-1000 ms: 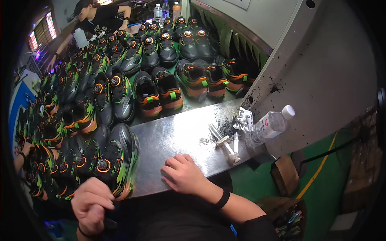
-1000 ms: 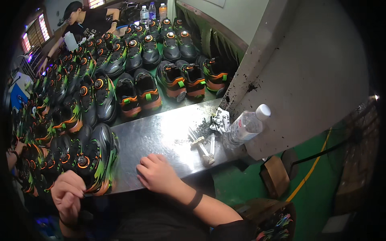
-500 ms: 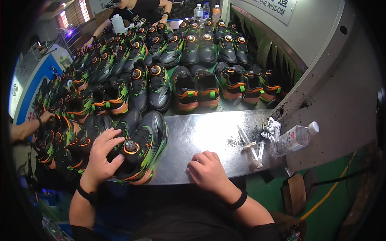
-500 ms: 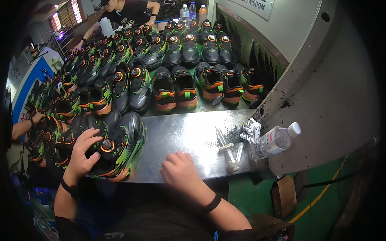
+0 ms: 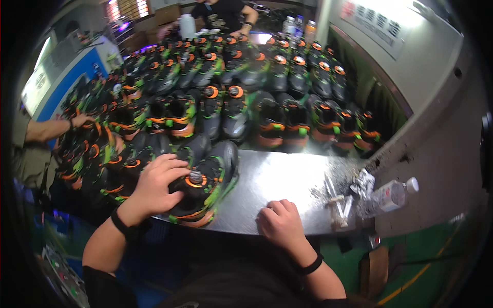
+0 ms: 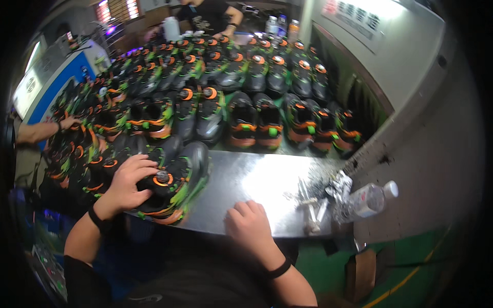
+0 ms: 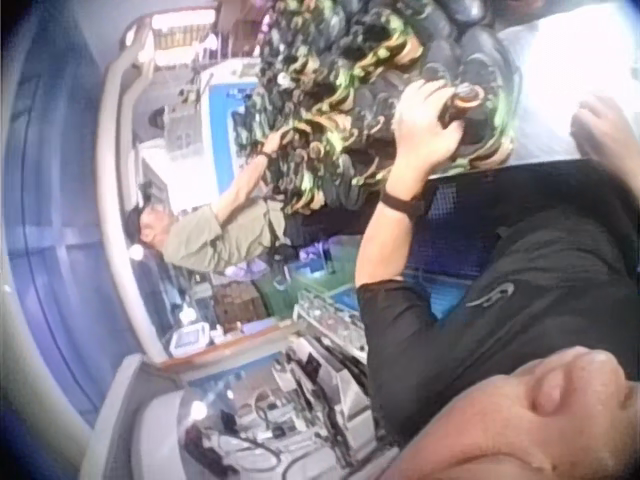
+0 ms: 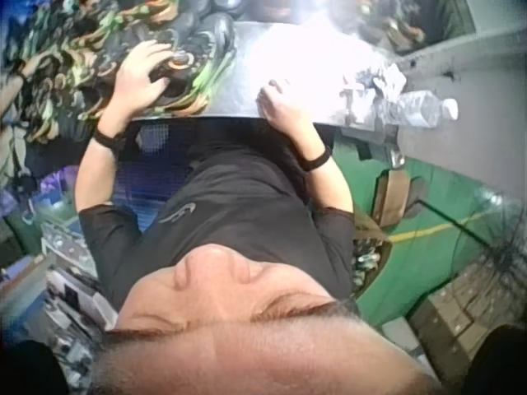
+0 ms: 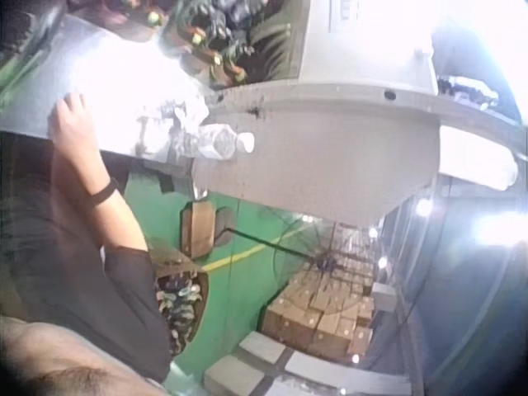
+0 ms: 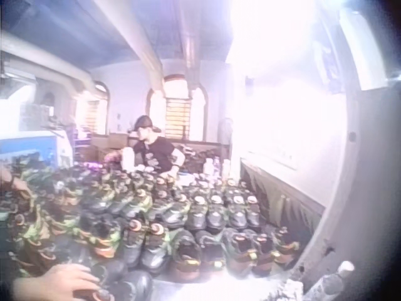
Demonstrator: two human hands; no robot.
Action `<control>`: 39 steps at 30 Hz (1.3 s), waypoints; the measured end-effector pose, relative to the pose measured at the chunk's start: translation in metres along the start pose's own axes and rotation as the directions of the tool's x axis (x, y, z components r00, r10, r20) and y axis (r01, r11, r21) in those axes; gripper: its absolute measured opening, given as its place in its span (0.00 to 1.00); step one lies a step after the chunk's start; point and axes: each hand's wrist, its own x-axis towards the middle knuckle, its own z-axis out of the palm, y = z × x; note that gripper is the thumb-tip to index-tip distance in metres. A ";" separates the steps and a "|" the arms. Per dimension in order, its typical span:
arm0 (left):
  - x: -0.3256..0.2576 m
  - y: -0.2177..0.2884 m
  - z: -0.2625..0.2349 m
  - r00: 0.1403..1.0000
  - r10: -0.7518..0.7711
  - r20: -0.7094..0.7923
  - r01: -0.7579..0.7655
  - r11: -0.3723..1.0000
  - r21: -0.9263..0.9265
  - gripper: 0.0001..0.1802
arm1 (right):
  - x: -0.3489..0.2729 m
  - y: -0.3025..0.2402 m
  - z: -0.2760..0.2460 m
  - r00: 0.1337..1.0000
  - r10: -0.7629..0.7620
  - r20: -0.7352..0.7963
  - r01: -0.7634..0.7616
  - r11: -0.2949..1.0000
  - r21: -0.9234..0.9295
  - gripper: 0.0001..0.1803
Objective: Using a syringe to apply a substance to the soles or edges of athletic shoes on a factory production line.
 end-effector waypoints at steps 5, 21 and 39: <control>0.006 0.008 0.000 0.999 -0.034 -0.005 0.033 0.998 -0.058 0.26 | -0.002 0.001 0.000 0.999 0.031 -0.018 -0.032 0.998 -0.051 0.09; 0.007 0.002 0.000 1.000 -0.007 0.009 0.009 0.978 -0.208 0.11 | -0.004 0.006 0.001 0.999 0.049 -0.017 -0.049 0.999 0.005 0.10; 0.006 -0.004 0.003 0.995 -0.092 0.038 0.098 0.974 -0.206 0.12 | 0.002 0.012 -0.007 0.995 0.080 0.054 -0.086 0.989 0.116 0.11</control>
